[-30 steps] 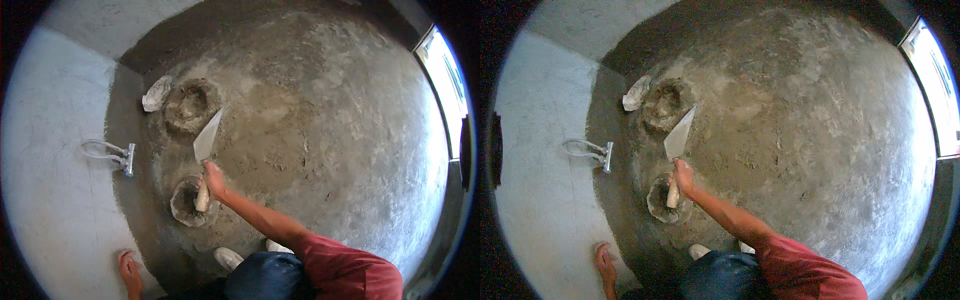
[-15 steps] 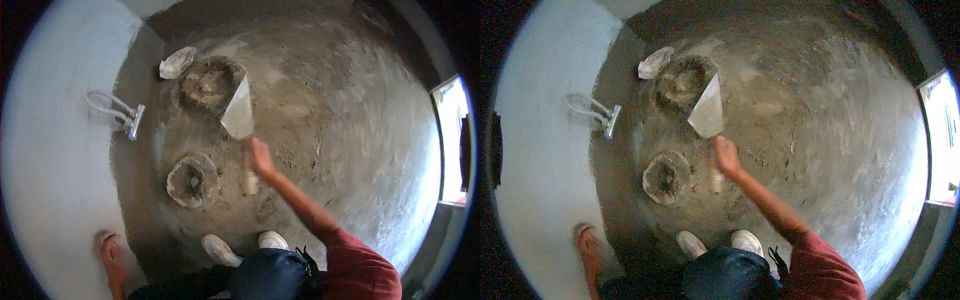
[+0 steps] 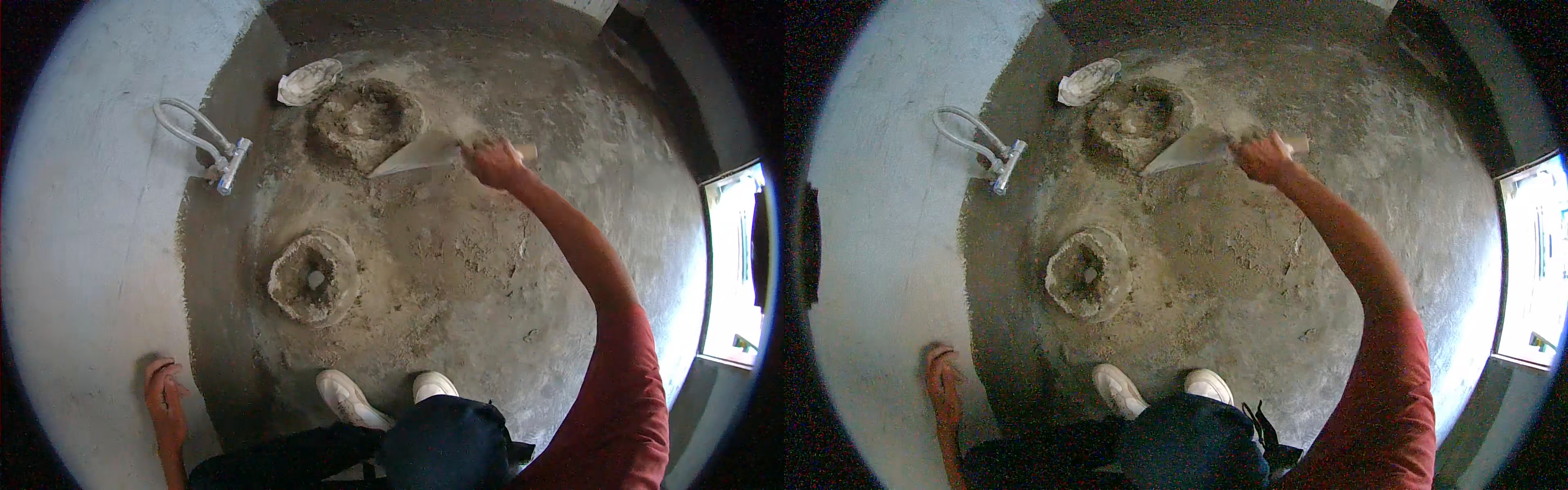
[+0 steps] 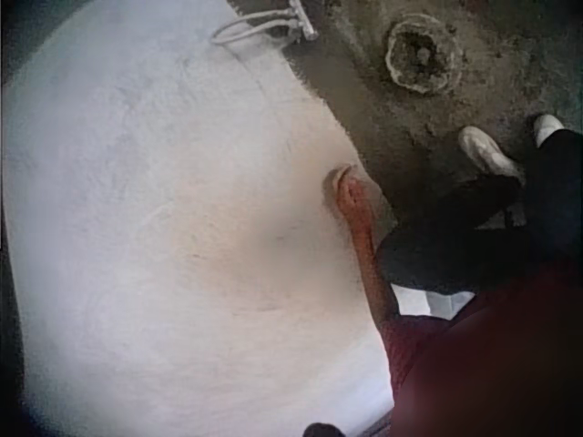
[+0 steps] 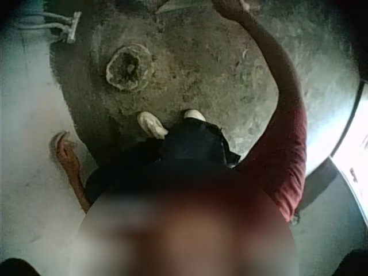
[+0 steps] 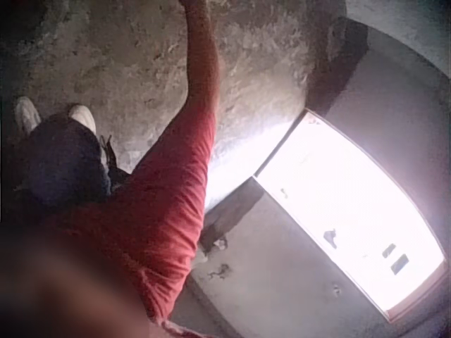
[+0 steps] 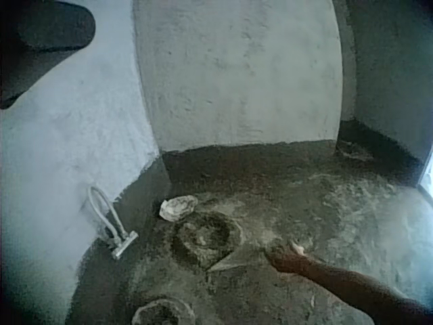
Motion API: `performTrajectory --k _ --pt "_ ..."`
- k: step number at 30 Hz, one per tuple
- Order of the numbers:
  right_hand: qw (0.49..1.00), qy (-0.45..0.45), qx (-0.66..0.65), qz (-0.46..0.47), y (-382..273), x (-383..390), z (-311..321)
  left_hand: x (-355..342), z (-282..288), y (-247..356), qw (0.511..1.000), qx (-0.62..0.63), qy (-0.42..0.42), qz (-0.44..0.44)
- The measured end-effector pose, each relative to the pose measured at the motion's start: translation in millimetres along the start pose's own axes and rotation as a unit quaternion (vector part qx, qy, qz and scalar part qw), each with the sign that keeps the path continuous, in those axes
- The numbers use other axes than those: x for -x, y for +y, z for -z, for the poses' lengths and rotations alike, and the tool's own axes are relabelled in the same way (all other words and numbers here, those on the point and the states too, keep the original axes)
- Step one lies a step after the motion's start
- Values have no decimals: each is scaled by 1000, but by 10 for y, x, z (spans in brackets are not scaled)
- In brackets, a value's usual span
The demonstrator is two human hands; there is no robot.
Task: Smoothing wet concrete around plumbing fixtures on a floor using a hand trowel.
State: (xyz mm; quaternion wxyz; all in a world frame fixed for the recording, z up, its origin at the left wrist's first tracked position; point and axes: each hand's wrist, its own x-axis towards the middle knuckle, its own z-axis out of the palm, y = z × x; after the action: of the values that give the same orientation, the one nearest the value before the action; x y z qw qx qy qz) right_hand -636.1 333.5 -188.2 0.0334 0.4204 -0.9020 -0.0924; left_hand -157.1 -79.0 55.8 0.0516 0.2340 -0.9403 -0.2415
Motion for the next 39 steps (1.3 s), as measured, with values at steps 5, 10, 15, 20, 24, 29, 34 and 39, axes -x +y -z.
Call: performTrajectory --k 5,10,15,20,24,29,34,39 --pt "995 -71 69 13 152 -506 243 53 24 -124 1000 27 -5 9" --pt "999 -32 26 -27 589 -414 347 135 14 -107 999 29 7 27" --pt "998 -32 16 -48 46 79 244 198 75 -89 999 -16 26 13" --pt "999 29 8 16 -570 253 -77 102 97 24 1000 -10 -2 27" --pt "999 31 15 -35 -682 -158 -12 87 78 59 1000 18 -7 -6" --pt "991 -83 -74 -78 -332 -291 372 120 59 130 1000 4 2 10" --pt "994 -38 -70 -71 -183 46 473 263 53 34 998 46 21 37" --pt "998 59 15 -13 -980 194 105 189 115 207 999 7 31 37"
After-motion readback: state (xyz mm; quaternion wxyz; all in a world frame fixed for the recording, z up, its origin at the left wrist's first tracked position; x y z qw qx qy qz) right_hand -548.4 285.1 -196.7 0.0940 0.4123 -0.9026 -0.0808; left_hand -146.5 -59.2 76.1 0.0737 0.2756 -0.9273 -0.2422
